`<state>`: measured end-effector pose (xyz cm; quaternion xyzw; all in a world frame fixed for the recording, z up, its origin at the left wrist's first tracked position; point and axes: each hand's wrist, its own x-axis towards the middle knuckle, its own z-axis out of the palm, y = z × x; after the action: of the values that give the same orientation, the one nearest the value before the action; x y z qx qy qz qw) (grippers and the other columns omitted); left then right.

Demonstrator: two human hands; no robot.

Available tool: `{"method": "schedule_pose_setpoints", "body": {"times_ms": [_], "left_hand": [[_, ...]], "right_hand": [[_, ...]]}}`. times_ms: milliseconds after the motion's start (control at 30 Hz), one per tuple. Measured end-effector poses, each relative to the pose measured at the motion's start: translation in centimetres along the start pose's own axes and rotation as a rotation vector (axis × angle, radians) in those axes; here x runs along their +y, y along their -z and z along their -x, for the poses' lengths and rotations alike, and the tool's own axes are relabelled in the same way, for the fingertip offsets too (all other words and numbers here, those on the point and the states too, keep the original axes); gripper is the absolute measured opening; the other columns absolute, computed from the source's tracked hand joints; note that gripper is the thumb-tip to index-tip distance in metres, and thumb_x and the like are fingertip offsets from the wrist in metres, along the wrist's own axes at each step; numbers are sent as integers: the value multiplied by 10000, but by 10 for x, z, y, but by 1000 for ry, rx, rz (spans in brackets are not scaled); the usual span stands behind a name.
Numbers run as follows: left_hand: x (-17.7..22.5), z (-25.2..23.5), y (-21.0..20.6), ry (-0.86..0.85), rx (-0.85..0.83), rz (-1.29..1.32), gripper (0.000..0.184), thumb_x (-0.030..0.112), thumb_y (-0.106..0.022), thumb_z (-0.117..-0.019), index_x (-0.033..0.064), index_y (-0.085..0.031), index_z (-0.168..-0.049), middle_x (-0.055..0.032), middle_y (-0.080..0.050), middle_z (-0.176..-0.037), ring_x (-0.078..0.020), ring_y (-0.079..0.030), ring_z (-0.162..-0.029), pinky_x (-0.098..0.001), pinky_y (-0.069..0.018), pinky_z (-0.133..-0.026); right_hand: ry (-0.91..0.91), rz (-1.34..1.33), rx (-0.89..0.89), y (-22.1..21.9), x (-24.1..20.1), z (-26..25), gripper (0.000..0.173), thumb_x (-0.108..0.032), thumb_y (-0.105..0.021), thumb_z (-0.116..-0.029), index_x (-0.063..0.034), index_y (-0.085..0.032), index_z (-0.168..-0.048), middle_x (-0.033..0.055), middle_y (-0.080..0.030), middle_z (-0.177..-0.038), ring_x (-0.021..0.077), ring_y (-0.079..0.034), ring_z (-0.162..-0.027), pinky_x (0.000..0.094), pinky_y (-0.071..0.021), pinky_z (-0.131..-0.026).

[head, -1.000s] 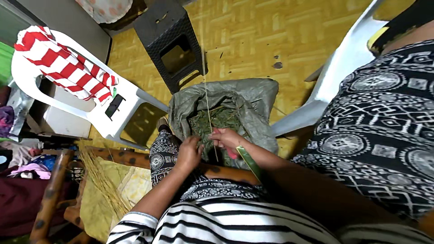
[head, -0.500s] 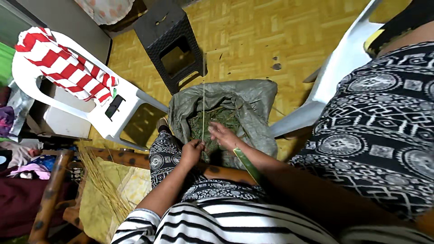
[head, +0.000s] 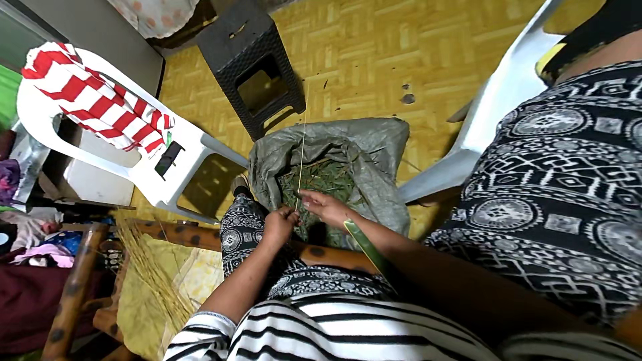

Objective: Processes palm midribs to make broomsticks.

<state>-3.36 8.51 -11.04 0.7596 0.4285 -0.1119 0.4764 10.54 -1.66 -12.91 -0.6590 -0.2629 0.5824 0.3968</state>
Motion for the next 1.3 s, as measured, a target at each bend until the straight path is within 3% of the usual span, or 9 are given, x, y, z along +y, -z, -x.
{"method": "schedule_pose_setpoints", "body": {"times_ms": [100,267,367,567,667,800,900,1100,1300], "left_hand": [[-2,0,1,3,9,-3,256,156,-549,-1066,-5,-709,-1185,-74,-729,-951,-112,-675,-848,-327,-548,-859],[-2,4,1,7,-39,-30,269,175,-552,-1068,8,-706,-1211,-73,-734,-964,-110,-674,-847,-324,-545,-853],[-2,8,3,10,-59,-27,276,171,-551,-1069,5,-701,-1230,-80,-734,-978,-102,-673,-851,-316,-545,-859],[-5,18,8,8,-90,17,258,169,-552,-1067,11,-709,-1198,-30,-712,-914,-48,-635,-776,-252,-531,-776],[-7,23,10,-1,-112,26,247,163,-562,-1062,9,-715,-1180,-16,-712,-891,-40,-635,-771,-251,-530,-779],[-14,31,10,-9,-154,29,245,168,-568,-1059,10,-724,-1163,-9,-714,-869,-32,-632,-753,-250,-531,-769],[-17,34,10,3,-140,49,238,163,-569,-1059,7,-722,-1154,-3,-707,-863,-21,-619,-737,-234,-522,-744],[-7,20,12,29,-29,-100,282,185,-556,-1064,3,-706,-1219,-129,-734,-1063,-168,-697,-955,-371,-541,-934],[0,15,8,21,-26,-169,300,192,-546,-1068,-2,-699,-1238,-150,-732,-1105,-205,-703,-1002,-400,-533,-970]], "right_hand": [[-34,-14,-19,-3,-3,2,464,-180,-471,-1110,-123,-405,-1565,164,-578,-1370,150,-586,-947,311,-479,-831],[-45,-113,44,2,4,-3,442,-157,-482,-1104,-113,-435,-1541,147,-595,-1302,125,-564,-867,286,-472,-752],[-53,-183,65,3,6,-5,426,-133,-504,-1092,-114,-467,-1516,121,-596,-1217,86,-527,-752,249,-447,-652],[-70,-289,92,2,7,-6,417,-103,-513,-1083,-109,-482,-1499,112,-588,-1264,61,-518,-715,219,-433,-614],[-76,-292,114,6,6,-8,421,-121,-525,-1082,-122,-480,-1501,75,-609,-1224,46,-512,-693,205,-429,-598],[-89,-263,142,19,9,-15,422,-160,-500,-1097,-144,-460,-1517,76,-609,-1107,70,-517,-666,227,-445,-586],[-98,-234,135,21,6,-14,427,-161,-496,-1099,-141,-449,-1523,87,-613,-1104,74,-520,-661,228,-451,-587],[-65,-97,-29,-6,0,3,462,-105,-538,-1072,-105,-442,-1524,118,-626,-1070,91,-538,-740,256,-453,-659],[-90,-103,-6,-6,0,3,428,-108,-533,-1076,-97,-478,-1500,129,-628,-1112,84,-525,-740,247,-444,-662]]}}
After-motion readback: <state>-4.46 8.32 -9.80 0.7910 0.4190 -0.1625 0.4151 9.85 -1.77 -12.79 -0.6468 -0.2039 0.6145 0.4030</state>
